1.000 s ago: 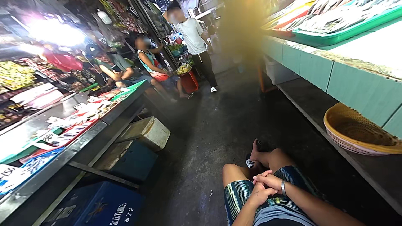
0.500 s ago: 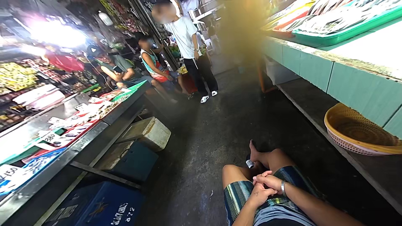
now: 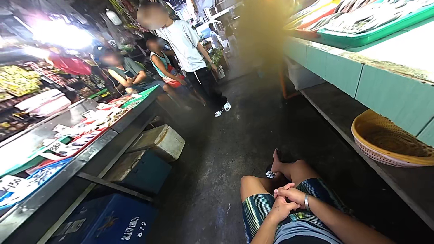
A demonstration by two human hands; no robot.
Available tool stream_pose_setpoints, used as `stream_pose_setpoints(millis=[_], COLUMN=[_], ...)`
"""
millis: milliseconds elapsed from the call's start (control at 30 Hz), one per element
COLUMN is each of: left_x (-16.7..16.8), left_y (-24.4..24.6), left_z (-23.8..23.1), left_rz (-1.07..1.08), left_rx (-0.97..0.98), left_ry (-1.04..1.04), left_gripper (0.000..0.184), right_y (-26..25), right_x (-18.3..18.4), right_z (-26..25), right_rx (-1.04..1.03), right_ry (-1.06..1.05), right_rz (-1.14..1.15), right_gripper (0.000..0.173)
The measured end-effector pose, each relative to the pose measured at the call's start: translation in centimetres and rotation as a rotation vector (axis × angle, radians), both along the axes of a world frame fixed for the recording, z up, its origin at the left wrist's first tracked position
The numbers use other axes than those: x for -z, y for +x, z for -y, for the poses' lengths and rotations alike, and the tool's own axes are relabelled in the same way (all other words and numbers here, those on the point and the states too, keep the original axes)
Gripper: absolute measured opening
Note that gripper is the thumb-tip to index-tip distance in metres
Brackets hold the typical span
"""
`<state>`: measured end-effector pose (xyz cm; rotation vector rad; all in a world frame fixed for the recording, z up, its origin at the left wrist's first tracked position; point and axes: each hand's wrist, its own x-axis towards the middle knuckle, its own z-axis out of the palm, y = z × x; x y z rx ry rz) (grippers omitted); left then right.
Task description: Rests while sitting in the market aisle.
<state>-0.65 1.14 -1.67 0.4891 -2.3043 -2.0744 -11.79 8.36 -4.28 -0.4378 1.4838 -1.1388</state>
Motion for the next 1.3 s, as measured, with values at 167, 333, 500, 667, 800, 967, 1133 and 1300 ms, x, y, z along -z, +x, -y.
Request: stream_pose_setpoints(millis=[167, 333, 500, 667, 800, 967, 1133, 1300], left_x=[-1.2, -1.4, -0.3, -2.7, -4.0, 0.5, -3.8, -0.9], left_y=[0.0, 0.1, 0.2, 0.2, 0.1, -0.5, 0.0, 0.2], left_z=[-0.5, -0.7, -0.2, -1.2, -1.9, -0.1, -1.9, -0.4], left_rz=[0.014, 0.009, -0.009, 0.019, 0.022, -0.027, 0.059, 0.017], left_rx=[-0.012, -0.019, -0.012, -0.038, -0.051, 0.009, -0.048, -0.017], left_ry=[0.023, 0.033, 0.028, 0.037, 0.025, 0.034, 0.010, 0.013], left_gripper=[0.049, 0.032, 0.032, 0.036, 0.048, 0.055, 0.032, 0.032], right_y=[0.2, 0.3, 0.3, 0.0, 1.3, -0.6, 1.3, 0.4], right_x=[-1.2, -1.0, -1.0, -2.0, -6.3, 1.4, -6.1, -1.8], right_z=[-0.3, -0.4, -0.2, -0.7, -1.7, 0.0, -1.9, -0.8], right_rx=[-0.021, -0.007, 0.017, -0.005, 0.071, -0.007, 0.077, -0.016], right_ry=[0.000, 0.000, -0.001, -0.042, -0.015, -0.063, -0.015, -0.089], right_rz=[-0.023, -0.017, 0.008, -0.012, -0.052, -0.021, -0.060, -0.035], right_gripper=[0.048, 0.048, 0.045, 0.042, 0.033, 0.049, 0.036, 0.046])
